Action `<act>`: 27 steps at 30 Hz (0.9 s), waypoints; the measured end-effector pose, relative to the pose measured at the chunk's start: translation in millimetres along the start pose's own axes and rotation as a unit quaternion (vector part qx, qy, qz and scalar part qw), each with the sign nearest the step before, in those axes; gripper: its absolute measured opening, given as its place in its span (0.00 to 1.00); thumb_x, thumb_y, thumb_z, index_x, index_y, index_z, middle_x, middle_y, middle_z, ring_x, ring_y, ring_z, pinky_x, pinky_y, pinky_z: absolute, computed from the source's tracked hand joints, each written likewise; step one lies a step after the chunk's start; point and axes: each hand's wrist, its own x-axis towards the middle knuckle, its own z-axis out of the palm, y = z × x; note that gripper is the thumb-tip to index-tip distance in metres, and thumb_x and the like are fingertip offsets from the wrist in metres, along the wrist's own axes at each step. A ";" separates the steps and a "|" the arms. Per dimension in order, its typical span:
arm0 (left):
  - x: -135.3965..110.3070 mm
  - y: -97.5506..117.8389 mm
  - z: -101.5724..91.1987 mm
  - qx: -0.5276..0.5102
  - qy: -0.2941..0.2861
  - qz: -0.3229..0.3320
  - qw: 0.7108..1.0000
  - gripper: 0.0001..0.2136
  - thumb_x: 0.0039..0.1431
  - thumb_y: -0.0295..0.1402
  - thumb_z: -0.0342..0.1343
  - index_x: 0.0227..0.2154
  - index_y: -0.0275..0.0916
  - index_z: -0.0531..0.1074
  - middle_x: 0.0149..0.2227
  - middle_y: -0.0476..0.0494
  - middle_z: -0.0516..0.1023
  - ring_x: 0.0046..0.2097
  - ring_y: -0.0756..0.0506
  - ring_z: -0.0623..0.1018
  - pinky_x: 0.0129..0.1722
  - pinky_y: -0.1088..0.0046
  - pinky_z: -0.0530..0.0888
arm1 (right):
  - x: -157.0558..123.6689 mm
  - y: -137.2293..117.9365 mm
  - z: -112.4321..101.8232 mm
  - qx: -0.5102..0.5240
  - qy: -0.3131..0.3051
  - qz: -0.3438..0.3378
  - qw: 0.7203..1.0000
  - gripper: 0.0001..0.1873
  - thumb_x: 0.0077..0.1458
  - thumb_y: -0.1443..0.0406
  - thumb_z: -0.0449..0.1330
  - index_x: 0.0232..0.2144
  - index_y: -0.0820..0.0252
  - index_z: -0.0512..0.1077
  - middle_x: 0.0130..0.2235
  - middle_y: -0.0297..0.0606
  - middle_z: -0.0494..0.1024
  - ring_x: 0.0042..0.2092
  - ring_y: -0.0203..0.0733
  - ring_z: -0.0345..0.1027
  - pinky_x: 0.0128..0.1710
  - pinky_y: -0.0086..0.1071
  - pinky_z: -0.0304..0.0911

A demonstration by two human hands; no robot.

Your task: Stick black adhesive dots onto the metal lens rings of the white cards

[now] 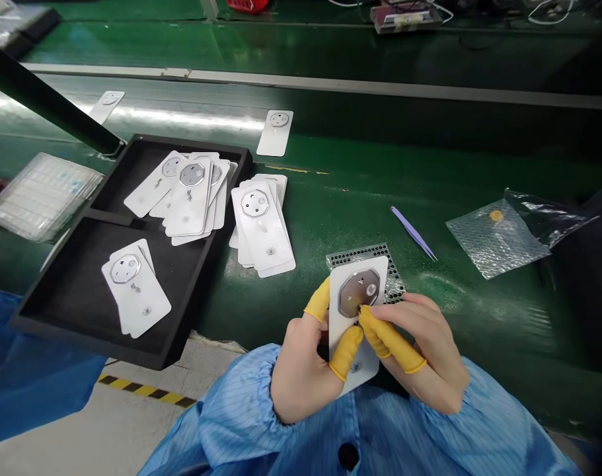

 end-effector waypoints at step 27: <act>1.9 1.3 8.2 0.035 0.007 -0.020 0.999 0.31 0.53 0.30 0.60 0.60 0.39 0.59 0.37 0.39 0.82 0.36 0.41 0.81 0.36 0.68 0.78 | -6.8 -1.8 -6.1 -0.112 -0.127 -0.034 0.985 0.22 0.61 0.65 0.50 0.53 0.74 0.64 0.62 0.65 0.56 0.61 0.67 0.54 0.51 0.59 0.64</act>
